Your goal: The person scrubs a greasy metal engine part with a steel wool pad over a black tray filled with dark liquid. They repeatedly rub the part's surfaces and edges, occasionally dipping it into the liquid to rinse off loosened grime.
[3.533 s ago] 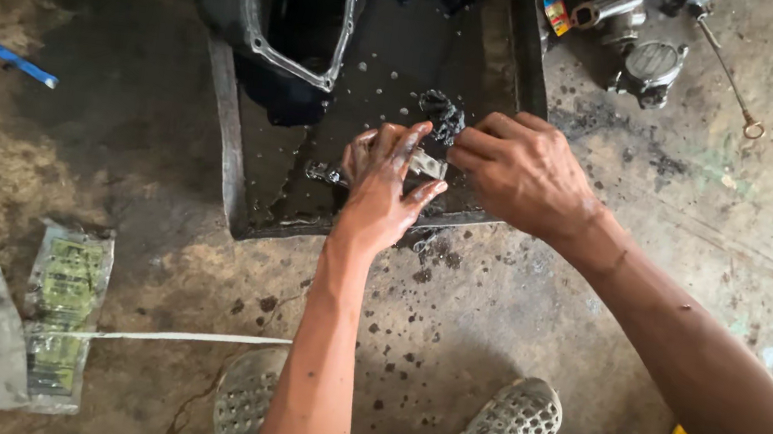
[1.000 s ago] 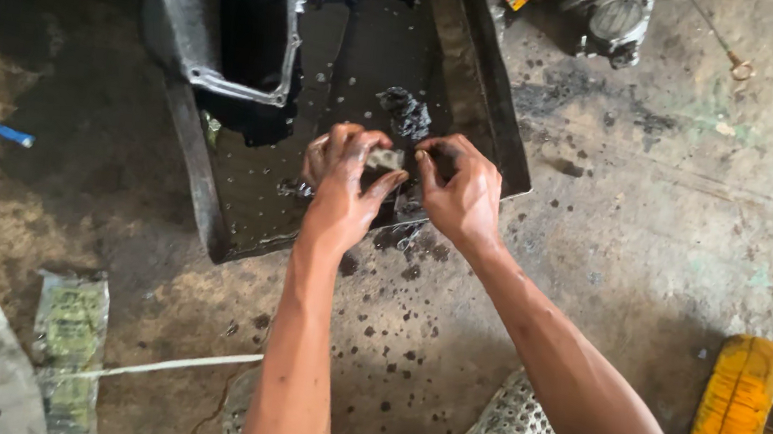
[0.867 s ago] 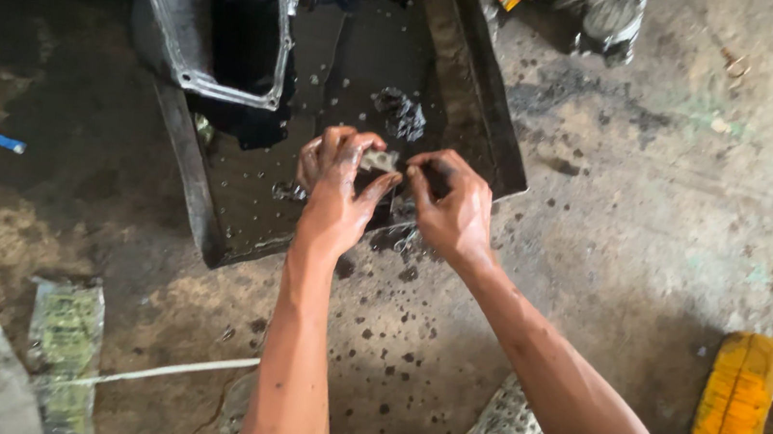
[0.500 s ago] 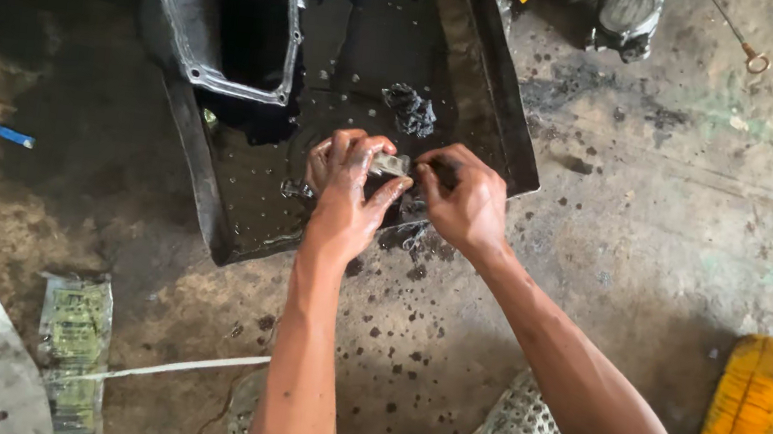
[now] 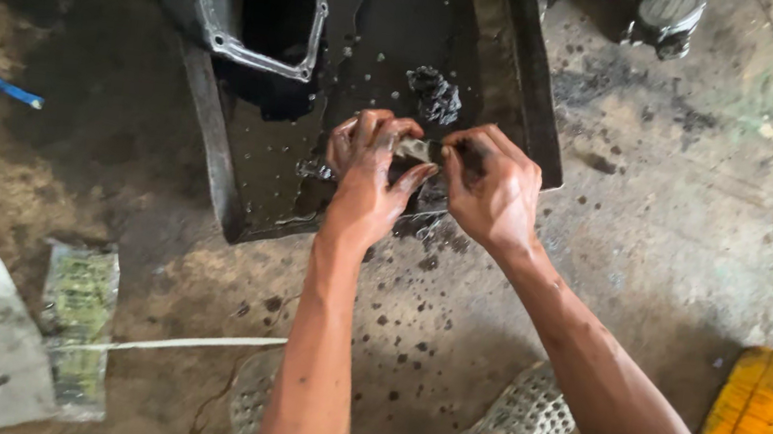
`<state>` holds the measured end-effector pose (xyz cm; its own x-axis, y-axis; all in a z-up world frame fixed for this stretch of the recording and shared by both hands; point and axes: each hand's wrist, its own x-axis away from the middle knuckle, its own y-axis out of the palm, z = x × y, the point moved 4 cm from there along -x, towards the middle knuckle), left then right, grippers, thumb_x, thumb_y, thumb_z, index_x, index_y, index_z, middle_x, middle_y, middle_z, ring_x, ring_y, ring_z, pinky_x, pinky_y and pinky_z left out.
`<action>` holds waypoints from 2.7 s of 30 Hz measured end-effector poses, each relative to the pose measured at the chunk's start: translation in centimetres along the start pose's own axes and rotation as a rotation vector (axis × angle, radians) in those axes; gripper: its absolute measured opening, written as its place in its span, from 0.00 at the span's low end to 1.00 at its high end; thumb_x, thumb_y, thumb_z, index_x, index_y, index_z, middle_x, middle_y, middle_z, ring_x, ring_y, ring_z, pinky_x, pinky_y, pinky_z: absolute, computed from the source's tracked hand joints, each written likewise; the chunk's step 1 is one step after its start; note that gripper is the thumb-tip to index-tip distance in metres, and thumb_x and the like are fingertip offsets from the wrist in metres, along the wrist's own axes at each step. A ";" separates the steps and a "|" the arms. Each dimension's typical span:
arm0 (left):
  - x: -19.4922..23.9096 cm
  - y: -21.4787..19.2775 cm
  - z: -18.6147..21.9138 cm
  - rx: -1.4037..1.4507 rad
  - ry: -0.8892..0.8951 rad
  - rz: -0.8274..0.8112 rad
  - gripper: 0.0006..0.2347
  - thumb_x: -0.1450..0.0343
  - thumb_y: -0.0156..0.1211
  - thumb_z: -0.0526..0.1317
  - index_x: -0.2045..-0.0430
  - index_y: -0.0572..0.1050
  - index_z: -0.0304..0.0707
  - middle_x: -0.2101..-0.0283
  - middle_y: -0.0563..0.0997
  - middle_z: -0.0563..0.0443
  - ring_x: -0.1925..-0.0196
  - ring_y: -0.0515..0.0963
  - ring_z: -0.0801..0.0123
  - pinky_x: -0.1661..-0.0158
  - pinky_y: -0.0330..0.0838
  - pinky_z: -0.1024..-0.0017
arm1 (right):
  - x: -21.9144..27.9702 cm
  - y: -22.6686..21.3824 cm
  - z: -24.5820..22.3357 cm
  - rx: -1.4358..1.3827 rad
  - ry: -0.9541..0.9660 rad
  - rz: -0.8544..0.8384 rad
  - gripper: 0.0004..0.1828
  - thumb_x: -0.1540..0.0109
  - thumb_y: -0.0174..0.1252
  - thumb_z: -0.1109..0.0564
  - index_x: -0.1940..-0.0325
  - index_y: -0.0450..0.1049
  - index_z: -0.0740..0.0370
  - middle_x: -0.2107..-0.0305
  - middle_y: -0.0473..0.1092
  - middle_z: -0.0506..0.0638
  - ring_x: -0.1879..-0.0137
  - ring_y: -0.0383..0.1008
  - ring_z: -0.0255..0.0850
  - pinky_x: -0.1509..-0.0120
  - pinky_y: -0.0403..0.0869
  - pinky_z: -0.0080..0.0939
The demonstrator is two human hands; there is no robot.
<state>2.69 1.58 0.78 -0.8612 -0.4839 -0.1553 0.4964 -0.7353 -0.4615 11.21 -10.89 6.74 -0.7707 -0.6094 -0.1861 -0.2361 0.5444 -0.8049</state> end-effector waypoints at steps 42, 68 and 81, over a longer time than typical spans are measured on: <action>-1.3 -2.1 -1.5 0.613 -0.089 0.072 0.17 0.34 0.72 0.43 0.50 0.79 0.49 0.50 0.72 0.52 0.47 0.77 0.69 0.45 0.76 0.68 | -2.1 -0.7 -3.7 -0.273 -0.038 -0.147 0.06 0.36 0.62 0.65 0.55 0.76 0.65 0.64 0.76 0.51 0.63 0.80 0.37 0.61 0.75 0.35; -0.7 -3.4 -0.9 0.533 -0.048 0.117 0.17 0.31 0.74 0.41 0.48 0.79 0.46 0.50 0.72 0.52 0.44 0.76 0.67 0.40 0.74 0.70 | -3.8 -1.2 -5.2 -0.122 -0.218 -0.142 0.05 0.36 0.65 0.64 0.57 0.78 0.64 0.63 0.76 0.53 0.62 0.81 0.40 0.60 0.78 0.38; -1.2 0.1 1.5 -0.006 -0.113 0.117 0.17 0.33 0.72 0.45 0.51 0.79 0.55 0.45 0.67 0.49 0.43 0.62 0.50 0.43 0.65 0.51 | -4.4 -1.8 -0.6 -0.008 -0.204 -0.246 0.03 0.36 0.63 0.64 0.58 0.78 0.63 0.62 0.77 0.52 0.64 0.81 0.38 0.62 0.80 0.34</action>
<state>3.90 1.42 2.21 -0.7798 -0.6165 -0.1093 0.5914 -0.6680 -0.4516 14.68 -8.89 9.33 -0.5558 -0.8257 -0.0961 -0.4059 0.3704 -0.8355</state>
